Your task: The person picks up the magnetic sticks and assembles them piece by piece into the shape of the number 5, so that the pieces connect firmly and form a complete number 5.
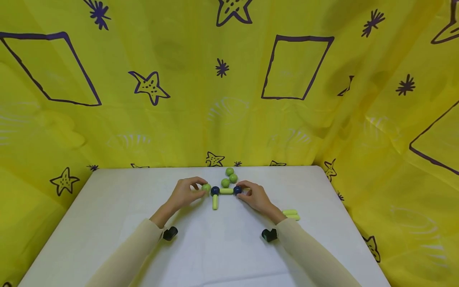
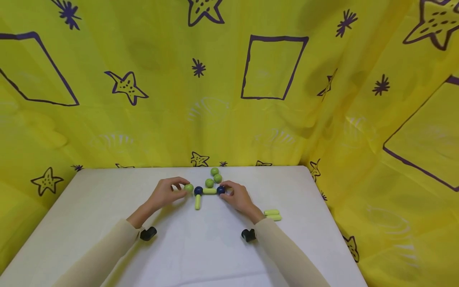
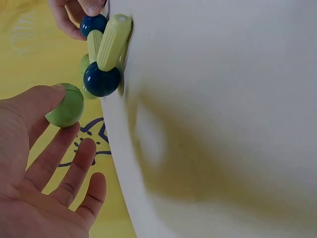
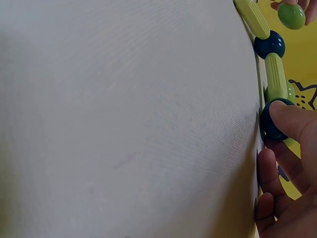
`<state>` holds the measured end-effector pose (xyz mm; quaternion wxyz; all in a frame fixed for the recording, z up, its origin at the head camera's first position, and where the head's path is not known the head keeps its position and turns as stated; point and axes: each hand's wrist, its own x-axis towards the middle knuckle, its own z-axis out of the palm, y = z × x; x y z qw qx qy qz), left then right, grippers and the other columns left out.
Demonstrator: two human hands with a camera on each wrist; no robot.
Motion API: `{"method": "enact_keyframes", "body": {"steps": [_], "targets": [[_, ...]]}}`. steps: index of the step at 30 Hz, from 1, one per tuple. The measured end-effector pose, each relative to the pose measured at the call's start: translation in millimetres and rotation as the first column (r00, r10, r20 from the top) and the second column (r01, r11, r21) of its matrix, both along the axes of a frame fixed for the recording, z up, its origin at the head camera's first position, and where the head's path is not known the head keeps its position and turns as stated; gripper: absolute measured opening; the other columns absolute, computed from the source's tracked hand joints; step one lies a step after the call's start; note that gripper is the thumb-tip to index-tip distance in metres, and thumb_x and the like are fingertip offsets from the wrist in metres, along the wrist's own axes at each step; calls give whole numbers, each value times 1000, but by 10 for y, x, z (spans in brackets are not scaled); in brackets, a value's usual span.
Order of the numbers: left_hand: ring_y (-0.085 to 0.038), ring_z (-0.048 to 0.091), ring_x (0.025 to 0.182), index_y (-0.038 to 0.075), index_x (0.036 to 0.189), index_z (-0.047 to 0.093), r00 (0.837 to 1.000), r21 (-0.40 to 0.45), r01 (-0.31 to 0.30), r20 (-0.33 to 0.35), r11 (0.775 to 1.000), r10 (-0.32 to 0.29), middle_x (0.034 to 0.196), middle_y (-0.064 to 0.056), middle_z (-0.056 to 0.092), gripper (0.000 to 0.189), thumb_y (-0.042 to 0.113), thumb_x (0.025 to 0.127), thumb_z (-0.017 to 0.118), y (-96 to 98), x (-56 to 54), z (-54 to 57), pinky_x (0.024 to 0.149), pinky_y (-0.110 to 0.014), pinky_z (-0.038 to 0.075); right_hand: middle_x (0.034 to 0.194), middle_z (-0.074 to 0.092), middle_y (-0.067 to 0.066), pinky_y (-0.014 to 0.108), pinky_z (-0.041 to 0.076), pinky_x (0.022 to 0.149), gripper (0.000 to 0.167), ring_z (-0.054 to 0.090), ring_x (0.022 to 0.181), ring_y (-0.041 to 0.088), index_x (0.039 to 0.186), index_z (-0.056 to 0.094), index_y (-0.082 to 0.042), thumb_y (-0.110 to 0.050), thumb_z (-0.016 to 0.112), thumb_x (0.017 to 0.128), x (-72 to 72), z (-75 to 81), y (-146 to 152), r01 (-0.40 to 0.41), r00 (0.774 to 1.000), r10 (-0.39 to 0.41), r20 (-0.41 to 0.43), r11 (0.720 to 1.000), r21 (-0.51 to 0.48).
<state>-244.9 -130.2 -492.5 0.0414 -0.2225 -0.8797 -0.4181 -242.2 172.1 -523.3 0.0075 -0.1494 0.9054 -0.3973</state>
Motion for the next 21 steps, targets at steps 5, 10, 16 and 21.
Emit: {"method": "enact_keyframes", "body": {"steps": [5,10,16,21], "targets": [[-16,67,85,11,108,78,999,17,33,0,999,-33,103,0,77,25,11,83,84,-9,141,-31,74,-31,51,116,73,4,27,47,69,35,55,72,13,126,69,-14,-16,79,92,31,10,8,1,1000,-1,-3,1000,-4],[-17,65,83,13,106,78,993,51,79,85,996,-83,102,1,76,25,11,82,86,25,289,-71,68,-26,50,117,72,4,27,45,67,36,54,71,13,126,69,-15,-17,79,92,53,28,12,3,1000,-3,12,1000,-1],[-23,65,82,13,103,78,982,56,124,133,991,-131,98,1,74,23,11,82,86,94,401,-131,67,-25,49,116,73,5,27,45,67,36,54,71,13,125,69,-14,-15,80,91,58,47,17,8,1000,-8,2,1000,-10],[-23,64,82,12,103,77,979,65,140,138,988,-147,97,2,74,23,11,82,87,119,455,-182,70,-27,50,117,72,6,27,45,68,35,53,72,13,125,69,-14,-15,79,92,60,52,15,0,1000,0,6,1000,-7]]}}
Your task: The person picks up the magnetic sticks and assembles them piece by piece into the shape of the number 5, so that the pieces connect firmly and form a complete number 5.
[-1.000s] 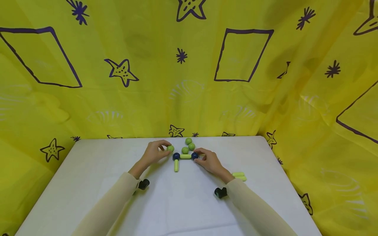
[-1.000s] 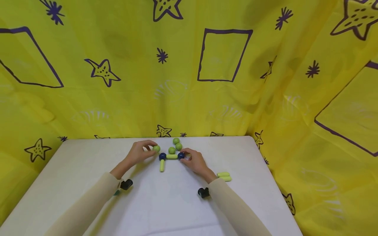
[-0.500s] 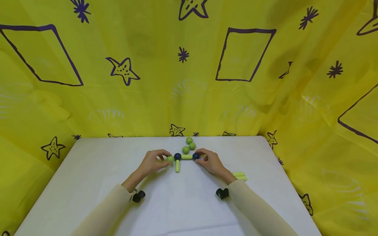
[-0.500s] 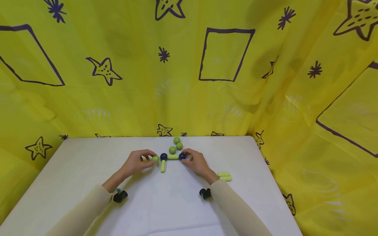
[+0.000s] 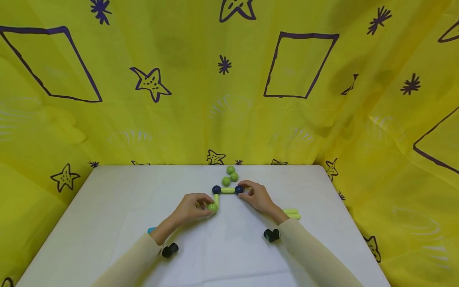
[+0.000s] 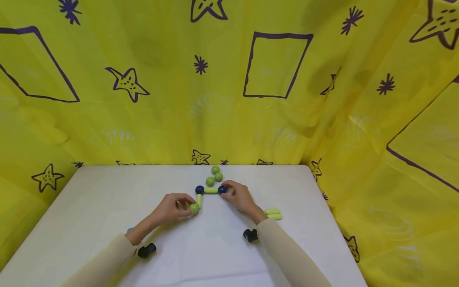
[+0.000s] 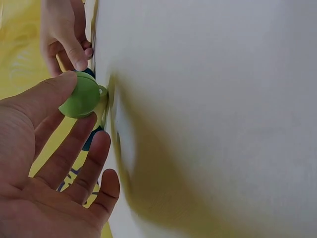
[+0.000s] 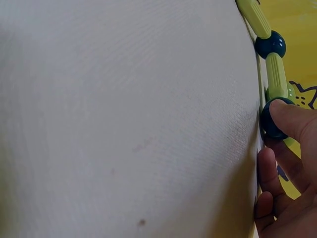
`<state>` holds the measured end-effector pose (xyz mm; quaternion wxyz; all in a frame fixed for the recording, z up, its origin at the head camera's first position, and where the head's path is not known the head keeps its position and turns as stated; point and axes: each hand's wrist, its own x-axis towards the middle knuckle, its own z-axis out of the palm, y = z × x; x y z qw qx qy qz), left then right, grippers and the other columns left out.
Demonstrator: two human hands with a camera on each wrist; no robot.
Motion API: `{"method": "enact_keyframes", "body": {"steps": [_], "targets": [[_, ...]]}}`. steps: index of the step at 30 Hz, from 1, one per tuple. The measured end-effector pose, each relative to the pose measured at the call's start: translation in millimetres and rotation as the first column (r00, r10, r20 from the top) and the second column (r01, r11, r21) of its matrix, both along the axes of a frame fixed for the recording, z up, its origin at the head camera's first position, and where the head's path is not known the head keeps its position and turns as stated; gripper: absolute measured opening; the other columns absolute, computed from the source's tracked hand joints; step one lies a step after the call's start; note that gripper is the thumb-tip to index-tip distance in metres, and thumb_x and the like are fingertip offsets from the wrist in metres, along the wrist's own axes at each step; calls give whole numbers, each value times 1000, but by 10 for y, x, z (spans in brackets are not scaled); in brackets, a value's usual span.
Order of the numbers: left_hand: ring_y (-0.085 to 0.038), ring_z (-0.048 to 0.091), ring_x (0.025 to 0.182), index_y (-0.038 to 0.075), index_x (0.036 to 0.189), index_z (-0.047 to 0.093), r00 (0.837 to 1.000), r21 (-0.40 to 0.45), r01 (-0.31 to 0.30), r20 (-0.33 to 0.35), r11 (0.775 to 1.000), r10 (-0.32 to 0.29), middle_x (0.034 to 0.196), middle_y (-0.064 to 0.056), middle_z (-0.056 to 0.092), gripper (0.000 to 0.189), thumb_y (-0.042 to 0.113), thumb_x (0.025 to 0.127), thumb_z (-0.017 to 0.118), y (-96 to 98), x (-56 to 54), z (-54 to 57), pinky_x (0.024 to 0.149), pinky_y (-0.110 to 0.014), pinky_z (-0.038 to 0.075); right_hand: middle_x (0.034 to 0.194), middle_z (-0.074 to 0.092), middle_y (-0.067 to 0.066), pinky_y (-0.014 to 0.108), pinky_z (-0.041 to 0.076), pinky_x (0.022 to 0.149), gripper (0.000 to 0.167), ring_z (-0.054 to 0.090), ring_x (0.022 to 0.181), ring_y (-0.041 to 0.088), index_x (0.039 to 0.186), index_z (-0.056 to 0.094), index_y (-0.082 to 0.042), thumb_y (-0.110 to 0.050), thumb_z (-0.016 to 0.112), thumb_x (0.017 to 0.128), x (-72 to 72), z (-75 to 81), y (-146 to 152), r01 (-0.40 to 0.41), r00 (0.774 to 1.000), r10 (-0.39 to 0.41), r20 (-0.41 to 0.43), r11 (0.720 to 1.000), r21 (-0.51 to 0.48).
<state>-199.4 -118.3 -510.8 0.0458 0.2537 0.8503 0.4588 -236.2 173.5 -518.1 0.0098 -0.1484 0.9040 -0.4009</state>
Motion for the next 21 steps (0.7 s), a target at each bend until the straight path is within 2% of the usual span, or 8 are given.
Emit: {"method": "enact_keyframes", "body": {"steps": [4,12,21], "targets": [[-20,62,80,12,104,77,1000,-10,20,-11,1000,-20,95,3,74,23,13,83,87,17,27,-39,70,-27,50,117,72,6,27,44,68,35,53,72,13,125,69,-13,-15,79,92,3,-1,4,-1,1000,1,-6,1000,0],[-17,60,78,15,103,77,1000,-56,0,-9,998,0,91,6,71,23,15,82,87,23,57,-54,68,-24,48,118,72,6,27,46,70,35,54,74,14,125,68,-13,-14,79,92,-16,27,12,-31,999,31,-16,999,9],[-19,60,75,13,104,77,999,-36,-21,-50,999,19,87,6,70,27,18,81,89,14,104,-96,67,-24,47,122,70,9,29,49,70,42,57,74,13,132,63,-11,-14,77,93,-72,112,79,-140,989,137,56,989,50]]}}
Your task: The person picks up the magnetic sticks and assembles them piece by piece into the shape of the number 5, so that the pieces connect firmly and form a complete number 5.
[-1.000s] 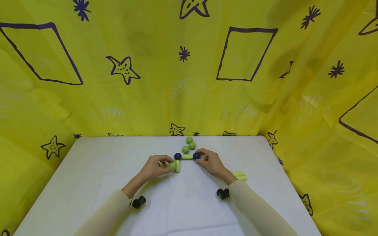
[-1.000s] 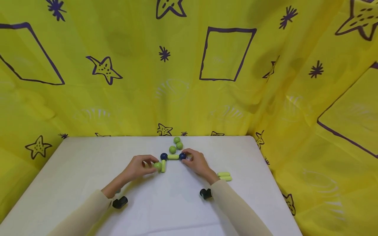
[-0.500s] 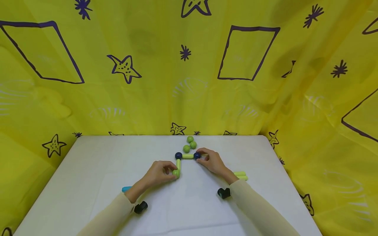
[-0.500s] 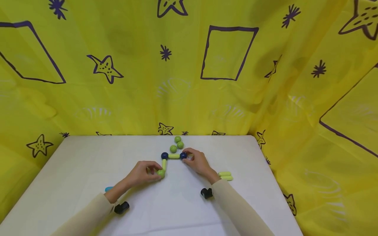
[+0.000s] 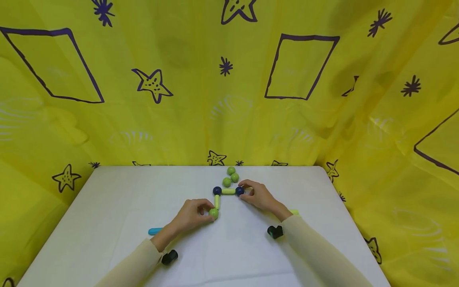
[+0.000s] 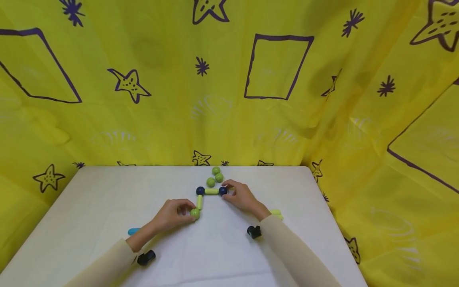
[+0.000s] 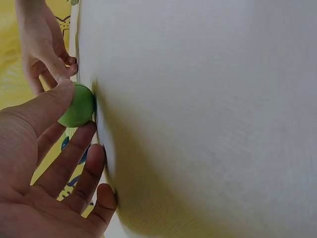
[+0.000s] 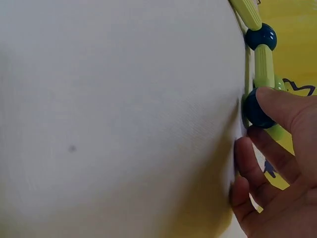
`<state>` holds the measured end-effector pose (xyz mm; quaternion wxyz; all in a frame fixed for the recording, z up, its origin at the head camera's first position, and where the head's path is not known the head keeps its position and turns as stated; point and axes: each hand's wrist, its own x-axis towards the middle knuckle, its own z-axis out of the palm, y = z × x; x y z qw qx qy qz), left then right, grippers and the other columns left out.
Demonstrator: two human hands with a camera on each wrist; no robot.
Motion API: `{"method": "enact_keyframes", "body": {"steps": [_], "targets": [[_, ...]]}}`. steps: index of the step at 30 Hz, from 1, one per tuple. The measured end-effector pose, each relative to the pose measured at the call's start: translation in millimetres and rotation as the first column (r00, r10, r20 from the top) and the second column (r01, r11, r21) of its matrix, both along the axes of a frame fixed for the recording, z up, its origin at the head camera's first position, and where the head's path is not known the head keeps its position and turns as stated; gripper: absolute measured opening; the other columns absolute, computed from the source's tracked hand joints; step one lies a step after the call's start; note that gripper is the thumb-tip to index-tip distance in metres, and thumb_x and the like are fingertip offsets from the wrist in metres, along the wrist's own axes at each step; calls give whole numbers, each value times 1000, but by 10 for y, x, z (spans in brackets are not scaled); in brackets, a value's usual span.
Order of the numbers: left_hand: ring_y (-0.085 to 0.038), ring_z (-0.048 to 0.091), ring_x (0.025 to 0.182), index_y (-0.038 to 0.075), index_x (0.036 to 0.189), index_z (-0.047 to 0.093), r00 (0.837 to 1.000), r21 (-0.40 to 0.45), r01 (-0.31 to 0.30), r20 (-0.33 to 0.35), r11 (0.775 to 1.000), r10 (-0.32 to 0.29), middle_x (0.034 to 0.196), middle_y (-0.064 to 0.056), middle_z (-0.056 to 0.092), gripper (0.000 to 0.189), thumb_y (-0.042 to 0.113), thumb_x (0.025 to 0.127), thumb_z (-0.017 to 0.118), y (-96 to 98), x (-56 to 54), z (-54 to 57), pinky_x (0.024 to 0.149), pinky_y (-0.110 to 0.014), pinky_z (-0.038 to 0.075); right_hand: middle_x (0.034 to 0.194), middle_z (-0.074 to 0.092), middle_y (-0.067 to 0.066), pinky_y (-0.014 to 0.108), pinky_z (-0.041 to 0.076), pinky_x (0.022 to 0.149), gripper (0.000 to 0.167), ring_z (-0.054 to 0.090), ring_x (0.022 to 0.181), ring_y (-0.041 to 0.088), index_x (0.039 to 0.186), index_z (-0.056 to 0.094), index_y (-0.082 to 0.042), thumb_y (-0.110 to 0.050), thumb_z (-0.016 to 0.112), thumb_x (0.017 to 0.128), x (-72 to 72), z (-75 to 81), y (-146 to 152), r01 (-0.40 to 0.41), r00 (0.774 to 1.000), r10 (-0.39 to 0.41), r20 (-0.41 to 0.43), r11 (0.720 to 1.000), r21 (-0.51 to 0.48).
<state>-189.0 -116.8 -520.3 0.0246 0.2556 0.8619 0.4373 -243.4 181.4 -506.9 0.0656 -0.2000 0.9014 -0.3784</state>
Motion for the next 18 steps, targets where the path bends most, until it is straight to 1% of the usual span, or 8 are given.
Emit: {"method": "enact_keyframes", "body": {"steps": [2,4,8,13,15,18], "targets": [[-18,60,75,13,104,77,1000,-1,-4,-7,1000,4,87,7,70,27,18,81,89,-2,8,-14,66,-23,47,125,69,11,29,49,68,45,58,72,13,136,61,-12,-14,77,93,-12,46,10,-18,1000,18,15,1000,19],[-17,60,74,13,103,77,1000,2,-7,-14,1000,7,88,6,70,26,18,81,89,-4,15,-20,66,-24,47,127,67,14,29,49,68,48,58,70,13,139,59,-12,-14,76,94,-32,94,12,-43,999,43,3,998,39],[-17,59,74,11,102,76,1000,8,-9,-24,1000,9,88,4,71,25,17,81,88,-8,25,-14,65,-24,46,130,65,17,30,49,69,50,57,71,14,142,57,-10,-14,75,95,-75,216,-26,-111,992,116,-52,990,92],[-18,59,73,11,100,75,1000,3,-18,-12,1000,18,88,4,73,23,15,81,88,7,41,11,65,-23,45,126,66,17,29,49,72,48,57,75,15,139,59,-6,-12,76,94,-99,370,-145,-215,971,226,-76,968,132],[-18,58,73,12,99,75,1000,-1,-27,-6,1000,27,87,4,73,23,15,81,88,12,49,16,64,-23,45,122,66,17,28,50,73,48,59,76,16,139,59,-5,-10,75,95,-98,418,-203,-263,961,271,-55,957,123],[-18,57,73,13,97,74,999,-8,-38,8,999,38,87,6,72,22,15,81,88,15,59,21,64,-23,44,115,68,18,29,52,75,47,63,80,20,139,58,-3,-8,73,95,-92,461,-280,-338,940,342,-16,935,109]]}}
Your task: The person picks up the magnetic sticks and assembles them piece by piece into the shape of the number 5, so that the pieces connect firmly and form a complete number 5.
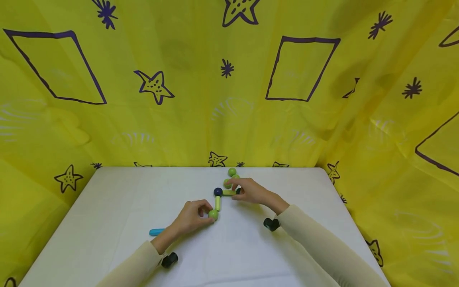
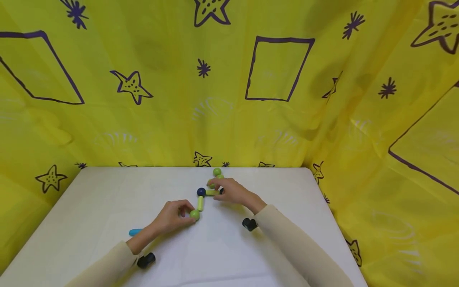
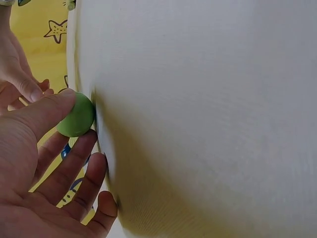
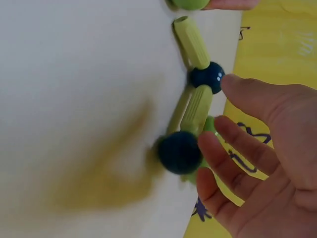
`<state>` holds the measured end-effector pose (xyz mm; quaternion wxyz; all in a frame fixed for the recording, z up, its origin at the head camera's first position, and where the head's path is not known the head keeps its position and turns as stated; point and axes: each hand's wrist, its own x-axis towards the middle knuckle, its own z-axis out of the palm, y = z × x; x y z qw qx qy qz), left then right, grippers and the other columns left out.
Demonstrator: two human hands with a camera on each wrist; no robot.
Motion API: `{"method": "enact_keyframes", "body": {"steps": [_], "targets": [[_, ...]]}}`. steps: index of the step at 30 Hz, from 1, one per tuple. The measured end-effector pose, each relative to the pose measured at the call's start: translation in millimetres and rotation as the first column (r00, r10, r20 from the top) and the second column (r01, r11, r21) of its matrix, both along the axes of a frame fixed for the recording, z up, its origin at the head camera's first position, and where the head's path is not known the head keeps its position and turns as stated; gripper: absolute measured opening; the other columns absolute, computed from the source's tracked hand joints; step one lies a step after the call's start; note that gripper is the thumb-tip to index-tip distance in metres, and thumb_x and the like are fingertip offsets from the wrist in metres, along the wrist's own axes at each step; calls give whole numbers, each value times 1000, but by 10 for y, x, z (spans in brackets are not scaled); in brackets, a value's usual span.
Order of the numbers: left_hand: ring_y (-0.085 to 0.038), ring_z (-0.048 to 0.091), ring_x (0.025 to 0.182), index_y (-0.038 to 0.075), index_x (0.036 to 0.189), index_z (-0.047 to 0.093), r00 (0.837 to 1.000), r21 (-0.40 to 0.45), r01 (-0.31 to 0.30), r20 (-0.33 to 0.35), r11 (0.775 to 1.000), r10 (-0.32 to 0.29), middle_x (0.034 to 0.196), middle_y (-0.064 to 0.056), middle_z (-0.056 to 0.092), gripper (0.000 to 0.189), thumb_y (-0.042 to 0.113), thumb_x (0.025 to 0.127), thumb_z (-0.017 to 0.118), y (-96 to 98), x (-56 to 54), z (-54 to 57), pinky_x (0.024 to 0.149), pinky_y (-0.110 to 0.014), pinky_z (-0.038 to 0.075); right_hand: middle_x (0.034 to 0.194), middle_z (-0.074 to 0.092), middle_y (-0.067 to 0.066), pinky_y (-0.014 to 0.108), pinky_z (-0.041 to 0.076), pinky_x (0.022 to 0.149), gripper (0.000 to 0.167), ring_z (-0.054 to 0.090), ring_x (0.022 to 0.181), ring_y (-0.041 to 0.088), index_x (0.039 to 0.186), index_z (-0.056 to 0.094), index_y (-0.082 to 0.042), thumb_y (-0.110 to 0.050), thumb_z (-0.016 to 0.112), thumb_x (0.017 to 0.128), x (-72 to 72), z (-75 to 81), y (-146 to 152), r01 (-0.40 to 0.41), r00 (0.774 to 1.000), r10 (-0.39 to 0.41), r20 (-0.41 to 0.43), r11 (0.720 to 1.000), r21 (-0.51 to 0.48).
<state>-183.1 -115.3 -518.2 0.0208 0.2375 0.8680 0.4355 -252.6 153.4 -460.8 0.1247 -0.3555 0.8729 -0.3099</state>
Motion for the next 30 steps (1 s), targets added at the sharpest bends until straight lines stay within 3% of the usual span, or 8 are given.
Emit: {"method": "enact_keyframes", "body": {"steps": [4,11,16,23,30], "targets": [[-19,57,73,14,96,73,1000,-6,-3,4,1000,3,86,6,71,21,15,81,88,-4,10,-5,64,-23,44,113,70,17,33,54,82,46,66,90,24,139,59,-6,-7,73,95,1,2,-97,-71,996,71,49,997,6],[-19,58,72,15,94,73,1000,6,-6,-22,1000,6,85,7,72,21,15,80,88,-14,11,-17,65,-23,44,131,62,17,47,52,98,47,65,113,34,139,59,-2,0,72,94,1,-35,-264,-142,981,143,128,990,-17],[-18,57,71,13,94,73,1000,20,4,-31,1000,-3,85,5,72,20,15,81,88,-16,14,-22,64,-23,44,120,66,18,47,52,97,47,65,110,34,138,60,-4,3,71,92,45,-55,-352,-158,977,149,153,986,49],[-18,58,71,12,93,73,999,24,-1,-40,1000,2,86,4,73,20,14,80,88,-23,16,-26,64,-24,44,108,71,12,30,51,84,43,65,99,24,131,65,-9,5,68,91,72,-105,-442,-133,989,123,77,981,140],[-16,57,71,13,94,73,1000,14,-8,-30,1000,8,83,5,69,21,15,80,89,-25,17,-29,64,-24,44,106,71,6,27,49,78,38,61,90,20,123,71,-7,9,67,89,117,-159,-522,-113,994,113,4,981,157]]}}
